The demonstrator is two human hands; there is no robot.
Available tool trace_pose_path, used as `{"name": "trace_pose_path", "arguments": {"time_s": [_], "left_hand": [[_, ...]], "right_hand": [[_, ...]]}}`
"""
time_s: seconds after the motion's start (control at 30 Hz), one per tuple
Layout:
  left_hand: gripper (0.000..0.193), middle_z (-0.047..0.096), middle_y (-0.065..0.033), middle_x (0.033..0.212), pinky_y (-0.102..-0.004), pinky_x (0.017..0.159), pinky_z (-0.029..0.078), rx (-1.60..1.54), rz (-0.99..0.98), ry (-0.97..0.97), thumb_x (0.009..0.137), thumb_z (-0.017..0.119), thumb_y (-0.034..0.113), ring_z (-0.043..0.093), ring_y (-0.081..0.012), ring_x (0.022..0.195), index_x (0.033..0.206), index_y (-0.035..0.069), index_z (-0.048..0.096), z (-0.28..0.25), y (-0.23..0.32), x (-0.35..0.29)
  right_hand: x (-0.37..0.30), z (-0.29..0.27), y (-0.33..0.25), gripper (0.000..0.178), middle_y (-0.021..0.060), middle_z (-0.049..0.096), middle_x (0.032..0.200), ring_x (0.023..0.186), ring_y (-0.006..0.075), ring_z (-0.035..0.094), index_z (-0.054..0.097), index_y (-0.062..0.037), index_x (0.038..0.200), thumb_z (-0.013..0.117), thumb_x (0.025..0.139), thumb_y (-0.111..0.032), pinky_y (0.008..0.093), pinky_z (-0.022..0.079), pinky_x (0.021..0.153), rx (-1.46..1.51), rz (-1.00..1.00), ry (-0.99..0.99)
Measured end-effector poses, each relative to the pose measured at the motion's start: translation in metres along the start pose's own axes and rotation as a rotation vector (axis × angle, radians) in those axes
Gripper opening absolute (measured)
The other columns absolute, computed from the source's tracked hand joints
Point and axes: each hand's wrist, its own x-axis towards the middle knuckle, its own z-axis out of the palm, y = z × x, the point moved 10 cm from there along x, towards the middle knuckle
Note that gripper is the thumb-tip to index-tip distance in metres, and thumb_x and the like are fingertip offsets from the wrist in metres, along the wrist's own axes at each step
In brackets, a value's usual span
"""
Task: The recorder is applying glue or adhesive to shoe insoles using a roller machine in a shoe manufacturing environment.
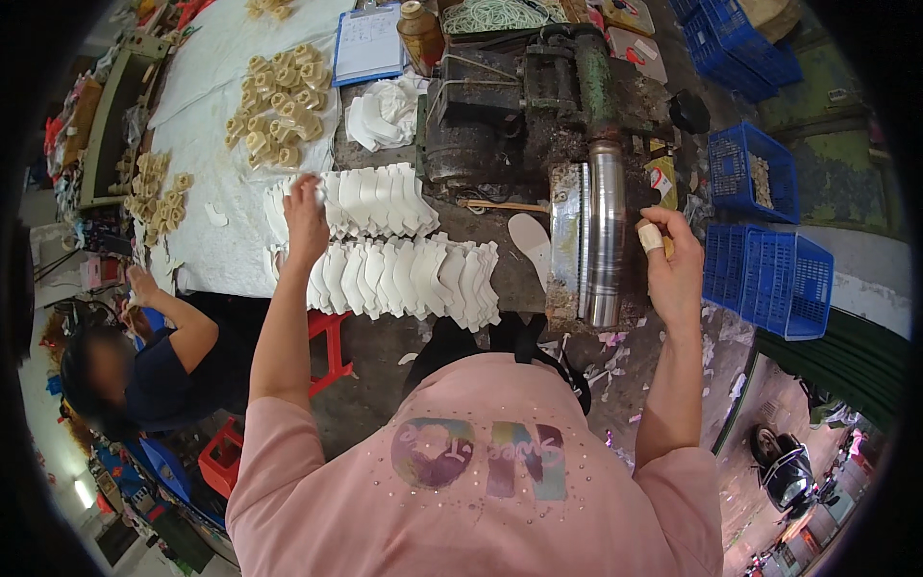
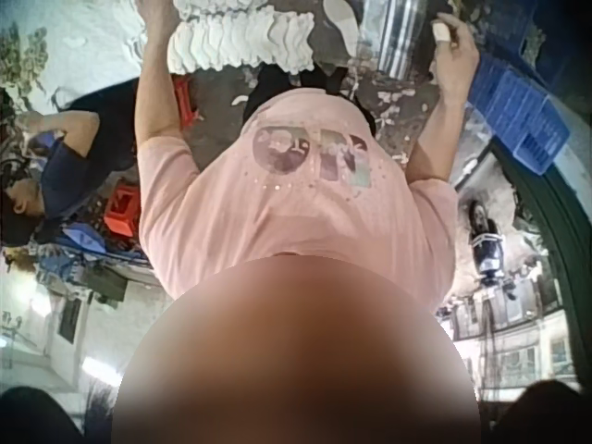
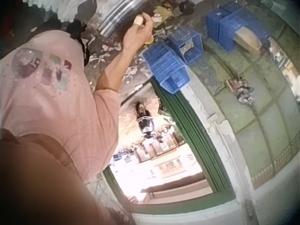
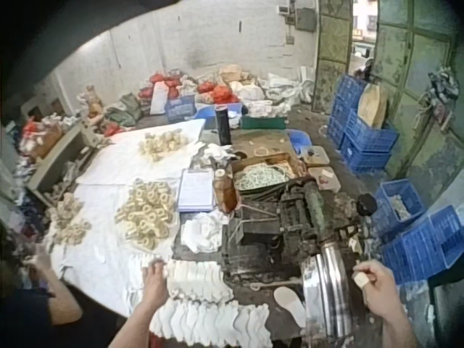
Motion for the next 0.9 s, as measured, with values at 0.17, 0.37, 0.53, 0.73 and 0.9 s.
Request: {"name": "trace_pose_path", "arguments": {"time_s": [0.17, 0.37, 0.53, 0.73, 0.9], "left_hand": [[0.046, 0.044, -0.0147, 0.121, -0.0458, 0.089, 0.038, 0.178, 0.102, -0.484, 0.066, 0.047, -0.012, 0.045, -0.0377, 0.104, 0.109, 0.004, 0.05, 0.051, -0.007, -0.031], [0.045, 0.047, -0.0094, 0.106, -0.0293, 0.085, 0.04, -0.64, 0.216, -0.285, 0.076, 0.05, -0.01, 0.047, -0.0193, 0.098, 0.119, 0.007, 0.048, -0.022, 0.094, -0.014], [0.042, 0.046, -0.0054, 0.119, -0.0311, 0.092, 0.042, -1.72, 0.074, -0.58, 0.086, 0.056, 0.009, 0.049, -0.0147, 0.108, 0.126, 0.004, 0.043, -0.033, 0.241, -0.05], [0.047, 0.046, -0.0053, 0.108, -0.026, 0.089, 0.037, -1.695, 0.093, -0.262, 0.091, 0.053, 0.017, 0.045, -0.0111, 0.098, 0.131, 0.005, 0.032, -0.044, 0.278, -0.057], [0.04, 0.049, -0.0044, 0.104, -0.0286, 0.081, 0.044, -1.718, -0.032, -0.239, 0.092, 0.052, 0.013, 0.049, -0.0121, 0.095, 0.128, 0.005, 0.035, -0.032, 0.279, -0.056]], "right_hand": [[-0.002, -0.002, -0.01, 0.019, 0.0054, 0.06, 0.09, 0.085, 0.012, 0.055, 0.059, -0.0012, 0.102, 0.054, 0.084, 0.002, 0.0249, 0.043, 0.079, 0.004, -0.021, 0.028], [-0.016, 0.017, -0.067, 0.021, 0.0076, 0.06, 0.089, 0.083, 0.0173, 0.056, 0.059, -0.0023, 0.1, 0.055, 0.08, 0.003, 0.0273, 0.043, 0.079, 0.149, -0.177, -0.026], [-0.047, 0.086, -0.137, 0.024, 0.0122, 0.053, 0.109, 0.1, 0.0304, 0.047, 0.059, -0.0041, 0.1, 0.065, 0.077, -0.007, 0.0389, 0.037, 0.089, 0.002, -0.518, -0.109], [-0.06, 0.068, -0.137, 0.015, 0.0167, 0.052, 0.108, 0.099, 0.0292, 0.048, 0.056, -0.0037, 0.095, 0.062, 0.081, -0.006, 0.0383, 0.039, 0.086, 0.234, -0.593, 0.21], [-0.048, 0.06, -0.114, 0.012, 0.0137, 0.052, 0.099, 0.091, 0.0237, 0.051, 0.051, -0.0031, 0.089, 0.06, 0.081, -0.003, 0.0328, 0.042, 0.08, 0.342, -0.49, 0.056]]}}
